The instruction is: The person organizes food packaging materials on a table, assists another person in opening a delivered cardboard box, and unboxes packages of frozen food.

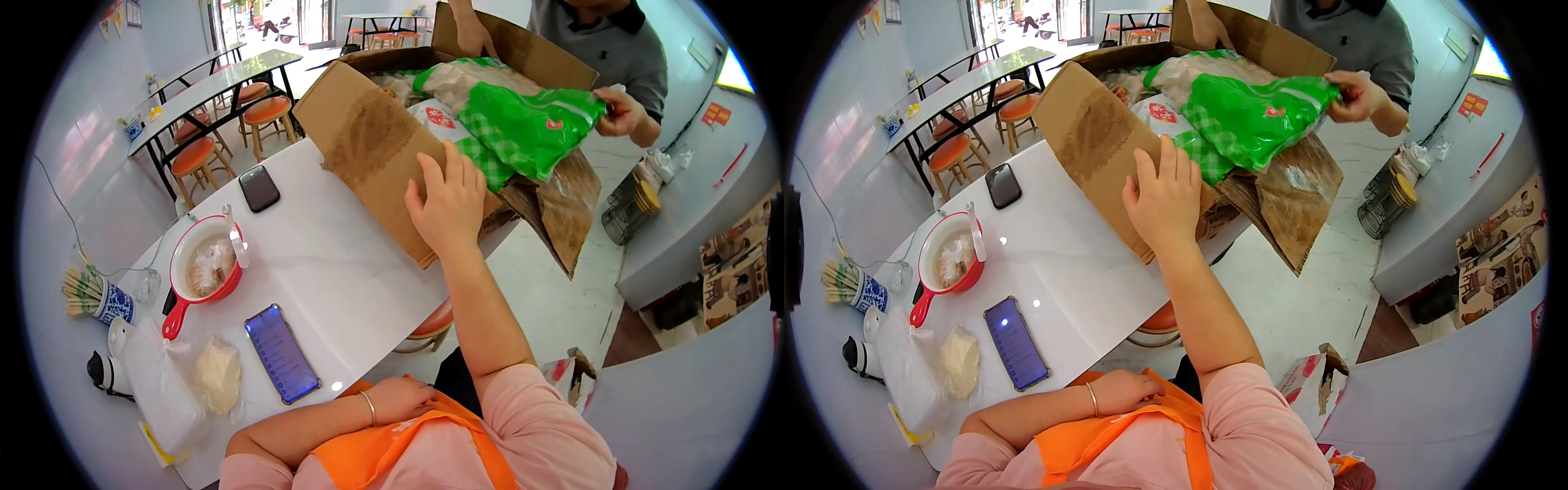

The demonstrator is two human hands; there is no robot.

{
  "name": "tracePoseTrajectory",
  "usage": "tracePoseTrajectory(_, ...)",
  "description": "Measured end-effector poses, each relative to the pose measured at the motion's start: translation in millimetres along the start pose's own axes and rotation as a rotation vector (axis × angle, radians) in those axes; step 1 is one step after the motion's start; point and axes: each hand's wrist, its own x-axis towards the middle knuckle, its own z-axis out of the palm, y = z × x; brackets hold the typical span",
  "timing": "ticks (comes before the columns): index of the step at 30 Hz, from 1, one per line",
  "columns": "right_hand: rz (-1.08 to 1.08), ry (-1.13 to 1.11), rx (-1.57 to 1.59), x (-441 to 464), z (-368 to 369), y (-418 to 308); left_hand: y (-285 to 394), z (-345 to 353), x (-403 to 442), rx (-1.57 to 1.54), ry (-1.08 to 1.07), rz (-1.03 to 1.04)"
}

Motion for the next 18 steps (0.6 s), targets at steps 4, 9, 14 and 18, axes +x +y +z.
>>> tracePoseTrajectory(4,-0.003,0.016,-0.002,-0.5,0.3,0.1,-3.4,4.1,0.1,0.029,0.014,0.013)
tracePoseTrajectory(9,-0.002,0.012,-0.003,-0.4,-0.8,-0.8,-2.8,3.9,0.2,0.010,0.003,0.002)
tracePoseTrajectory(14,-0.005,0.012,-0.002,-0.1,-1.6,-0.7,-2.4,4.7,-0.2,0.011,0.003,-0.001)
tracePoseTrajectory(18,-0.010,0.016,-0.008,-0.7,-1.3,-0.8,-3.9,6.0,0.4,0.029,-0.019,-0.009)
